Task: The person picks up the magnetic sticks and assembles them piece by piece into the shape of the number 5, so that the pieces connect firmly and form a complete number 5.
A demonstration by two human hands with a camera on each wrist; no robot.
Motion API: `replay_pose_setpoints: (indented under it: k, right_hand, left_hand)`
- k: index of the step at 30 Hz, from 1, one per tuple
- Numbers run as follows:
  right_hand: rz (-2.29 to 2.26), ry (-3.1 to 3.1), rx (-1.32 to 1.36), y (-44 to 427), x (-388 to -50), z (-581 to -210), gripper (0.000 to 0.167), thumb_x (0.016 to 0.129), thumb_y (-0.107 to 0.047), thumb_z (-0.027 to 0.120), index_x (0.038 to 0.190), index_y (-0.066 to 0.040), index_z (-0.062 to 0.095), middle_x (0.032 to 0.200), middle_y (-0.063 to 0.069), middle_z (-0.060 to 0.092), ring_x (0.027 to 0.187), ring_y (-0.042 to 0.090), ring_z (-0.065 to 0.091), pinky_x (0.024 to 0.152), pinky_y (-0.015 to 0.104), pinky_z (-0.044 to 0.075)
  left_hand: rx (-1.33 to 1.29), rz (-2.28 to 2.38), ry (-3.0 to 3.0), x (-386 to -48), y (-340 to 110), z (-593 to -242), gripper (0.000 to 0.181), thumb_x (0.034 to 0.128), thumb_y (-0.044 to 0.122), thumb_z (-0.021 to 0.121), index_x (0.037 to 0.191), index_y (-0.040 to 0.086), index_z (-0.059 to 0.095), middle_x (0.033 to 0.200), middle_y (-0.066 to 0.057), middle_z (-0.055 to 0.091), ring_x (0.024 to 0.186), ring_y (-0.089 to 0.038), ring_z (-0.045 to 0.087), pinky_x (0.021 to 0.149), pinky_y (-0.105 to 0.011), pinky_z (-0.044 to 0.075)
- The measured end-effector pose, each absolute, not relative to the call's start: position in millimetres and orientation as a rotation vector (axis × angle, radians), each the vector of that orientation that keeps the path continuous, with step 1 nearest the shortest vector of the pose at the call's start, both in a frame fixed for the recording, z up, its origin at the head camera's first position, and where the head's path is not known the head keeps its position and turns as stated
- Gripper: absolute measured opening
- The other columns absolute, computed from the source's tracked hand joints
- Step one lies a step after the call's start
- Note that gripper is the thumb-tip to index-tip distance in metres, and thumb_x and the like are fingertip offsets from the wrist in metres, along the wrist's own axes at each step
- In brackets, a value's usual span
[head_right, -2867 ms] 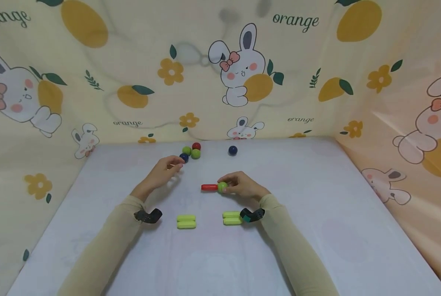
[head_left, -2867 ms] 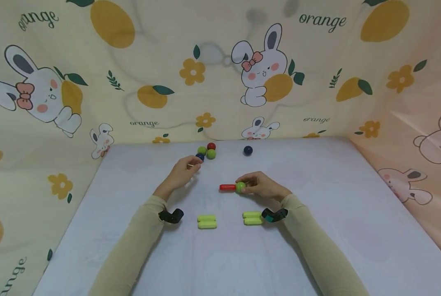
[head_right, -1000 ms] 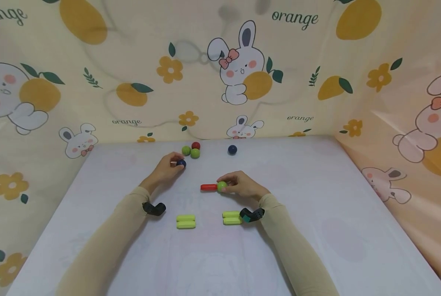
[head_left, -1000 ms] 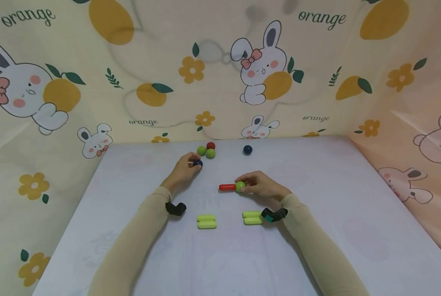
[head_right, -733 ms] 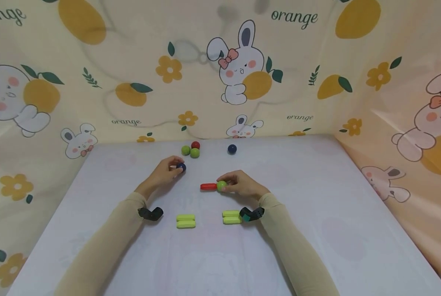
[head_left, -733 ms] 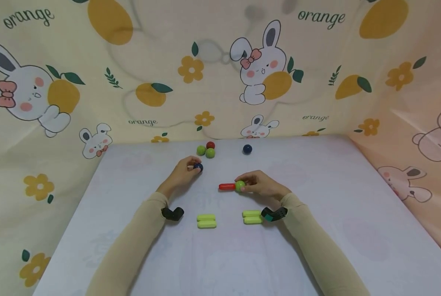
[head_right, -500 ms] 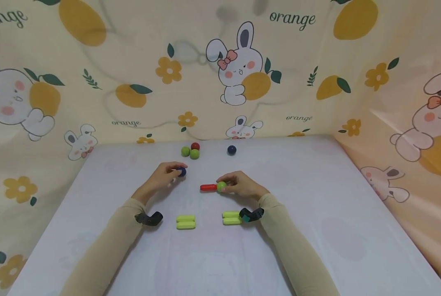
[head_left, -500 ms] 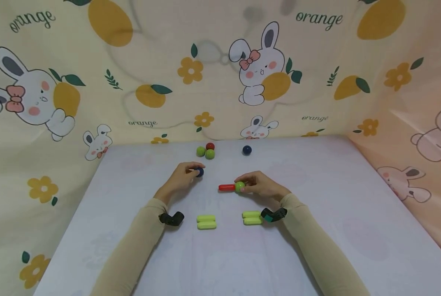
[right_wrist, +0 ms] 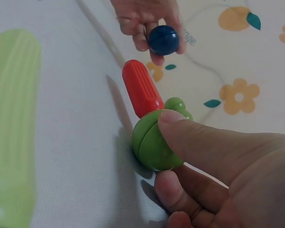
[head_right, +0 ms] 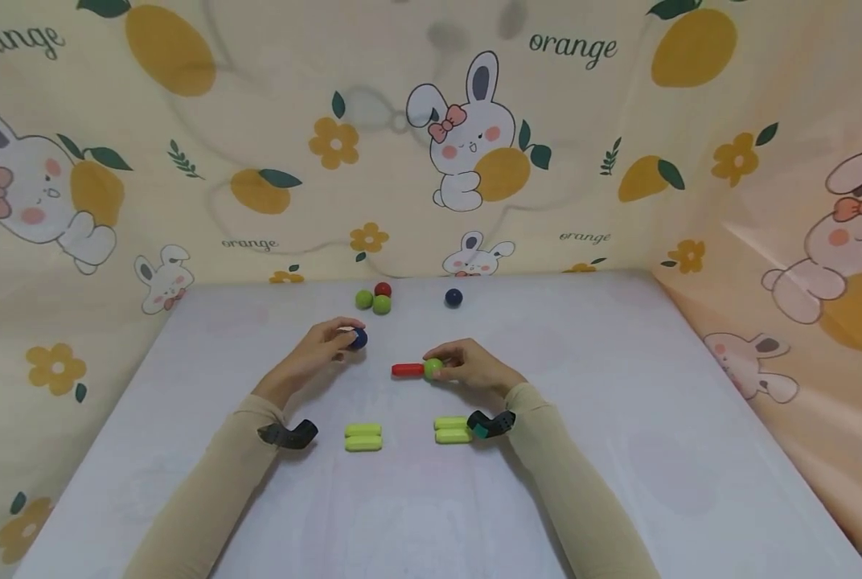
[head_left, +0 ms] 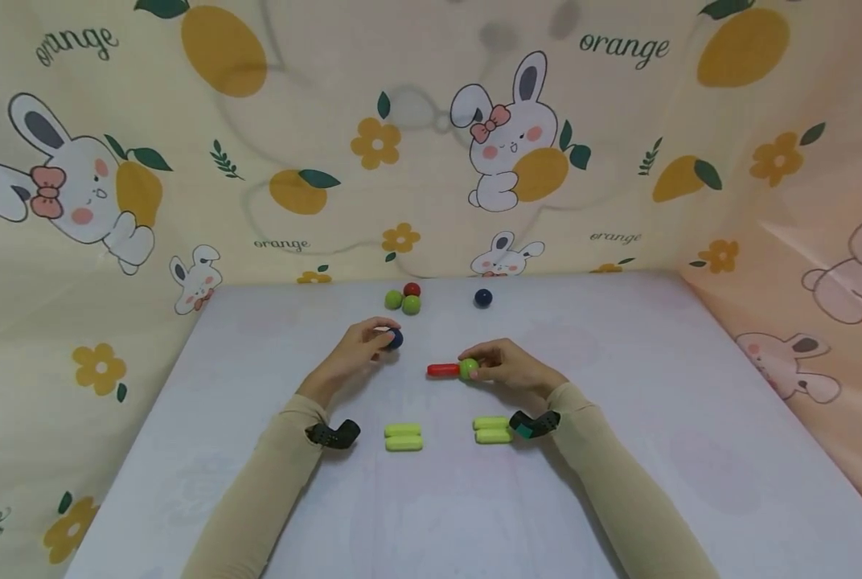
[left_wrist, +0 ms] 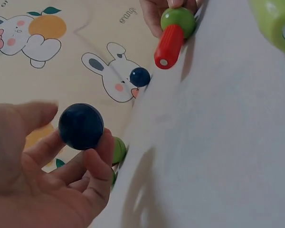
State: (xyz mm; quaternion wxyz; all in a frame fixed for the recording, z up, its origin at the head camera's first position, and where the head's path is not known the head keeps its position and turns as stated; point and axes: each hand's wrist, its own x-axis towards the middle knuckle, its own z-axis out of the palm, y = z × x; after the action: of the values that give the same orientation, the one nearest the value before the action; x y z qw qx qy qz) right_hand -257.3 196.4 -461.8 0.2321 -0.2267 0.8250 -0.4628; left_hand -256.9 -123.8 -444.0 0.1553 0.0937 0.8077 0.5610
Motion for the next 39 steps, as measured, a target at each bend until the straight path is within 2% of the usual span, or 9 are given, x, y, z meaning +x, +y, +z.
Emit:
replay_pose_setpoints:
  k: [6,17,21,24,30,34,39]
  right_hand:
    - [-1.264,2.264,-0.616,195,-255,-460,0.038,0.097,-0.012,0.067,0.134,-0.004,0.064,0.123,0.017,0.064,0.094,0.019,0.05,0.077,0.025,0.044]
    - [-1.272,2.238,-0.566,193,-253,-460,0.038,0.097,-0.013,0.068,0.134,-0.006,0.064,0.129,0.014,0.064,0.101,0.02,0.051,0.085,0.028,0.046]
    - [-1.257,2.267,-0.571,194,-256,-461,0.038,0.097,-0.012,0.067,0.134,-0.008,0.064,0.124,0.011,0.064,0.097,0.02,0.05,0.08,0.027,0.045]
    - [-1.246,2.28,-0.591,193,-257,-461,0.038,0.098,-0.012,0.066,0.135,-0.008,0.064,0.124,0.011,0.064,0.097,0.02,0.05,0.08,0.027,0.045]
    - [-1.25,2.281,-0.581,192,-256,-460,0.037,0.098,-0.013,0.066,0.135,-0.008,0.064,0.13,0.012,0.064,0.098,0.019,0.052,0.087,0.03,0.045]
    - [-1.263,2.28,-0.561,191,-256,-462,0.037,0.098,-0.014,0.066,0.135,-0.011,0.065,0.132,0.012,0.064,0.098,0.02,0.052,0.087,0.031,0.044]
    - [-1.251,2.295,-0.568,189,-255,-459,0.038,0.098,-0.014,0.066,0.136,-0.009,0.064,0.13,0.013,0.065,0.094,0.02,0.051,0.083,0.031,0.043]
  left_hand:
    - [0.323,1.517,2.288,-253,-121,-443,0.042,0.0994,0.015,0.064,0.139,0.009,0.054,0.14,-0.018,0.058,0.118,-0.028,0.063,0.098,-0.037,0.052]
    - [0.546,1.267,2.263,-247,-114,-453,0.037,0.1006,0.01,0.06,0.138,0.008,0.06,0.137,-0.018,0.06,0.109,-0.021,0.061,0.086,-0.029,0.054]
    - [0.608,1.201,2.303,-248,-111,-452,0.036,0.1008,0.009,0.06,0.137,0.009,0.061,0.135,-0.016,0.062,0.112,-0.022,0.059,0.095,-0.034,0.052]
    - [0.62,1.179,2.321,-249,-110,-453,0.036,0.1008,0.009,0.06,0.137,0.009,0.061,0.135,-0.015,0.062,0.115,-0.021,0.057,0.102,-0.038,0.049]
    - [0.573,1.181,2.313,-246,-106,-450,0.037,0.1001,0.009,0.061,0.137,0.01,0.062,0.137,-0.015,0.061,0.108,-0.022,0.056,0.097,-0.035,0.047]
    - [0.59,1.179,2.325,-245,-103,-450,0.037,0.1,0.008,0.06,0.137,0.01,0.062,0.139,-0.014,0.061,0.118,-0.023,0.056,0.106,-0.043,0.046]
    - [0.583,1.175,2.337,-244,-101,-448,0.038,0.1003,0.007,0.059,0.138,0.01,0.061,0.14,-0.015,0.06,0.12,-0.025,0.056,0.11,-0.048,0.044]
